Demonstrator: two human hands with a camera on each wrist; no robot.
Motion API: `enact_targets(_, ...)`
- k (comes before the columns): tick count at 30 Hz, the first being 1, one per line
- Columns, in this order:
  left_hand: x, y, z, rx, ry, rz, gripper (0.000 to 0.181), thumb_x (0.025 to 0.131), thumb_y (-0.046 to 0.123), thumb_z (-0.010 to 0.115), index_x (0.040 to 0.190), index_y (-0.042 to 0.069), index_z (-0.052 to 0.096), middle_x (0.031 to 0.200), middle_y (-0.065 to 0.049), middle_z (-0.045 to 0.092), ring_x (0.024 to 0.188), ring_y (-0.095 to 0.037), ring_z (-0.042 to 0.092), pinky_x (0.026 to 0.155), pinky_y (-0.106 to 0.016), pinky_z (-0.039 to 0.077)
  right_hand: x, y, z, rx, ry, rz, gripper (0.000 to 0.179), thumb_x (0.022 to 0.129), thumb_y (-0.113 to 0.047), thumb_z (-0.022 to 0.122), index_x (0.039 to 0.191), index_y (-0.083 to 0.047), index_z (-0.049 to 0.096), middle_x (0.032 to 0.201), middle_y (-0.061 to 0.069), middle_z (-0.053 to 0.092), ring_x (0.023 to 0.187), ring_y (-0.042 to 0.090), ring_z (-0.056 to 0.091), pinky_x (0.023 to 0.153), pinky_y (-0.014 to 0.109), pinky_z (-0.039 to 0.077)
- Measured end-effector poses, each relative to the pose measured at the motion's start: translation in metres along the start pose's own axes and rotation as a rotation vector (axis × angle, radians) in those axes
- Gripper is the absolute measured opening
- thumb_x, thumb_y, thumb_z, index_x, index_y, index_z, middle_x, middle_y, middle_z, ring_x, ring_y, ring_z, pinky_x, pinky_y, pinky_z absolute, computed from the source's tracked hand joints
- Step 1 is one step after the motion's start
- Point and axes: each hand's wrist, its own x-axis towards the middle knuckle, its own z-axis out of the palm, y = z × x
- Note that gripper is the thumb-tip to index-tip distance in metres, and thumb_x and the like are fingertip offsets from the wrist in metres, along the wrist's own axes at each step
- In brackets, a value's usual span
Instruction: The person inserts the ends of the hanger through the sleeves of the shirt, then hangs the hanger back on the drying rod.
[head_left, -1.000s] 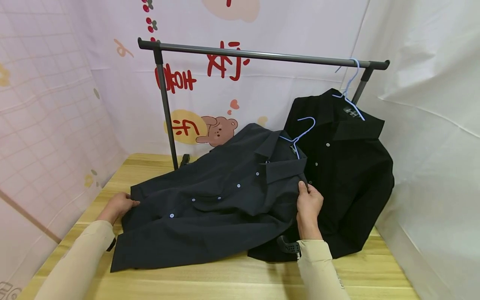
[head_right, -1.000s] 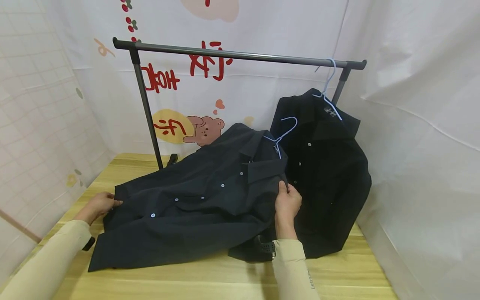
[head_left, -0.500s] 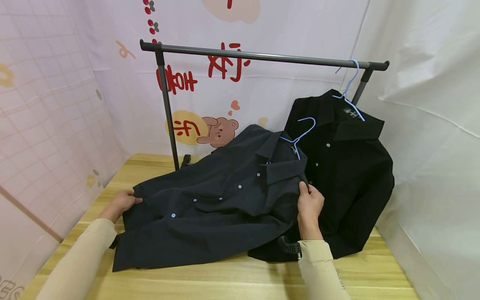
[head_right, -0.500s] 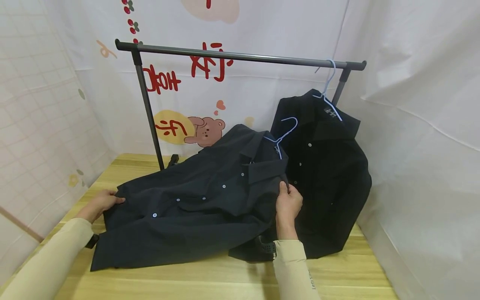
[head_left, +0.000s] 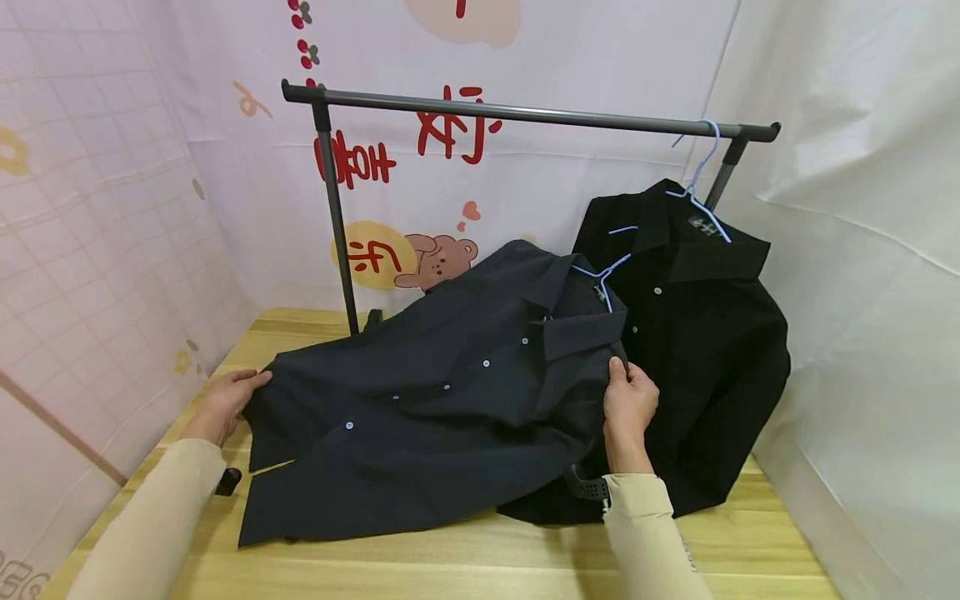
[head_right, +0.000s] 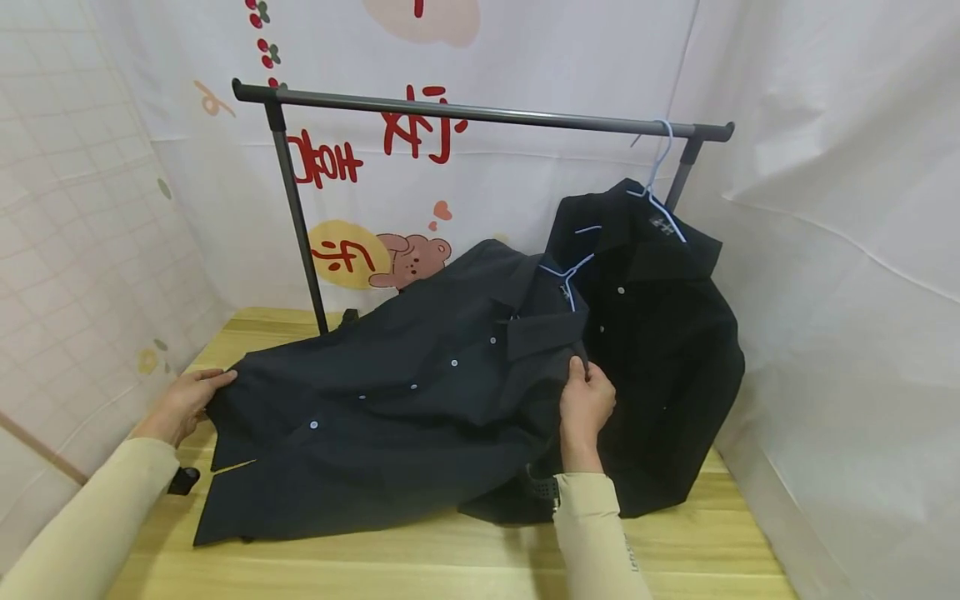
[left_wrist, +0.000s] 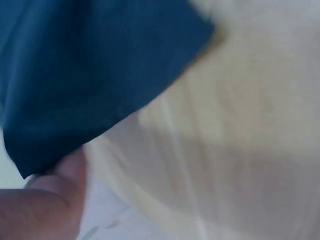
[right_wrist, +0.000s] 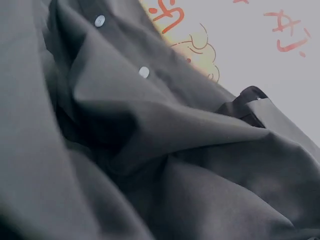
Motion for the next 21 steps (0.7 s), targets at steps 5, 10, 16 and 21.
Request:
enact_targets(5,-0.001,-0.013,-0.003,0.130,-0.235,-0.099,0.101,0.100,0.046,0.055,0.148,-0.019,-0.004,0.154,-0.041,0.002,0.139,-0.053,0.021,0.110,-0.056,0.031,-0.003,0.001,0.002,-0.012,-0.017,-0.003,0.036,0.102,-0.028,0.057,0.104,0.006,0.070,0.097,0.015,0.059,0.086,0.023,0.049,0.075,0.035,0.038)
enact_targets(10,-0.001,-0.020,-0.006,0.197,-0.303,-0.048,0.098,0.098,0.037,0.062,0.148,-0.020,0.000,0.154,-0.041,0.003,0.139,-0.054,0.023,0.109,-0.057,0.032,-0.005,0.002,0.003,0.006,-0.028,-0.001,0.035,0.103,-0.027,0.056,0.104,0.005,0.069,0.095,0.013,0.057,0.086,0.022,0.048,0.075,0.035,0.038)
enact_targets(16,-0.003,-0.022,-0.006,-0.086,-0.339,0.126,0.067,0.106,0.034,0.049,0.153,-0.006,0.021,0.153,-0.018,0.036,0.138,-0.032,0.039,0.110,-0.043,0.037,-0.005,0.001,0.002,0.002,-0.026,-0.001,0.034,0.102,-0.026,0.056,0.104,0.005,0.069,0.096,0.014,0.058,0.086,0.023,0.048,0.076,0.035,0.038)
enact_targets(21,-0.005,-0.015,-0.007,-0.588,-0.308,0.252,0.014,0.105,0.021,0.052,0.114,0.013,0.058,0.103,0.007,0.065,0.092,-0.007,0.066,0.079,-0.024,0.054,-0.004,0.000,0.003,-0.015,-0.008,-0.004,0.035,0.102,-0.027,0.057,0.106,0.006,0.070,0.101,0.015,0.060,0.088,0.023,0.049,0.078,0.035,0.037)
